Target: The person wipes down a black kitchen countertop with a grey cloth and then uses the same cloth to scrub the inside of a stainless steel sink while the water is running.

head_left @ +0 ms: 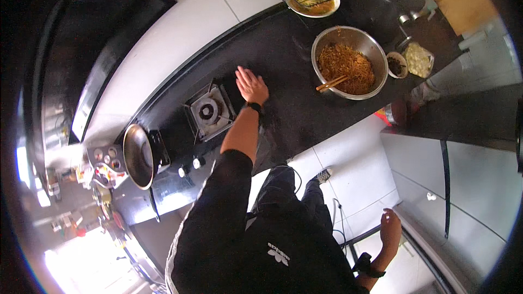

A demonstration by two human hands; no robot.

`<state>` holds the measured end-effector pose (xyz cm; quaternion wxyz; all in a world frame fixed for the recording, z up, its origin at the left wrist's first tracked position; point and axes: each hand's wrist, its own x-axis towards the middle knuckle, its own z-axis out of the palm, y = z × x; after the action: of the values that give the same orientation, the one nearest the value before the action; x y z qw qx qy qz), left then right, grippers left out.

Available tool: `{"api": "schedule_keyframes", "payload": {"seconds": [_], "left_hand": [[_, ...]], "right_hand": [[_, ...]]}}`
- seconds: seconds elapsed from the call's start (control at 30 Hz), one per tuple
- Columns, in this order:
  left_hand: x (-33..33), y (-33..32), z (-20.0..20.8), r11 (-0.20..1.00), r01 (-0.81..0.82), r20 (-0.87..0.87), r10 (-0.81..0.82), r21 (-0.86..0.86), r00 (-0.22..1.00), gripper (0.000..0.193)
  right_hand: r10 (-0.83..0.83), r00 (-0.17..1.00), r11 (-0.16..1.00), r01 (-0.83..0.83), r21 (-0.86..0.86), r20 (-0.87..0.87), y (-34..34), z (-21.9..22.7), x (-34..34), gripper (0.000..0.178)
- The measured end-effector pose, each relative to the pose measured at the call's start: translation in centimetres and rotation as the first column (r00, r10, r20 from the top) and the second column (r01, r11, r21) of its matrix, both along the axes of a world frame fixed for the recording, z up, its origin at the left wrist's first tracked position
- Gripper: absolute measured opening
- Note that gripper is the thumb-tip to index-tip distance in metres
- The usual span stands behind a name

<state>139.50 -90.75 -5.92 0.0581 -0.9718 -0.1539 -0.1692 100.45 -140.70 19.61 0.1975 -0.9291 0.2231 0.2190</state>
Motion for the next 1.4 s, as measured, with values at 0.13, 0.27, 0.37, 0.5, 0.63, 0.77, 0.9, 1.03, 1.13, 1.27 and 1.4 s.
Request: {"api": "schedule_keyframes", "payload": {"seconds": [0.13,0.27,0.37,0.5,0.63,0.77,0.9,1.03,1.13,1.27,1.4], "left_hand": [[8.1,4.5,-1.3,0.987,-0.097,0.082,0.086,0.131,0.993,0.062],[14.6,6.7,-1.1,0.991,-0.014,0.207,-0.015,0.135,0.978,0.054],[17.8,6.5,-1.6,0.994,0.093,0.193,-0.104,0.064,0.976,0.049],[20.2,4.0,-0.8,0.969,0.208,0.009,-0.209,-0.132,0.978,0.051],[18.2,-1.2,0.2,0.876,0.469,0.016,-0.47,-0.107,0.882,0.048],[11.0,-8.7,3.4,0.684,0.699,-0.02,-0.717,-0.206,0.696,0.042],[0.9,-12.9,3.3,0.636,0.723,-0.058,-0.76,-0.269,0.647,0.041],[-8.9,-13.1,5.0,0.546,0.771,-0.077,-0.829,-0.327,0.554,0.048],[-10.0,-10.3,5.7,0.533,0.768,-0.17,-0.844,-0.354,0.508,0.054],[-4.4,-6.2,6.2,0.703,0.659,-0.139,-0.705,-0.267,0.695,0.053],[6.7,1.6,3.0,0.935,0.352,-0.067,-0.355,-0.05,0.933,0.054]], "right_hand": [[-0.26,0.961,0.963,0.265,0.04,-0.092,3.5,-1.7,-4.4,0.024],[-0.33,0.929,0.919,0.356,0.167,-0.166,9.5,-1.1,-3.9,0.024],[-0.427,0.887,0.863,0.457,0.213,-0.174,10.3,-1.8,-5.3,0.024],[-0.384,0.909,0.916,0.397,0.06,-0.164,11.1,-1.1,-6.1,0.024],[-0.434,0.871,0.892,0.451,0.025,-0.232,12.2,0.2,-5.4,0.023],[-0.402,0.904,0.905,0.417,0.088,-0.147,11.2,-0.4,-6.9,0.024],[-0.341,0.93,0.934,0.352,0.065,-0.137,11.1,-0.3,-6.3,0.026],[-0.302,0.95,0.943,0.309,0.126,-0.074,9.1,-2.6,-8.7,0.025],[-0.256,0.959,0.958,0.268,0.099,-0.121,8.2,-2.4,-8.7,0.026],[-0.307,0.95,0.947,0.312,0.082,-0.063,7.4,-1.8,-8.1,0.028],[-0.311,0.939,0.947,0.319,0.031,-0.146,7.6,-1.1,-6.0,0.029]]}}
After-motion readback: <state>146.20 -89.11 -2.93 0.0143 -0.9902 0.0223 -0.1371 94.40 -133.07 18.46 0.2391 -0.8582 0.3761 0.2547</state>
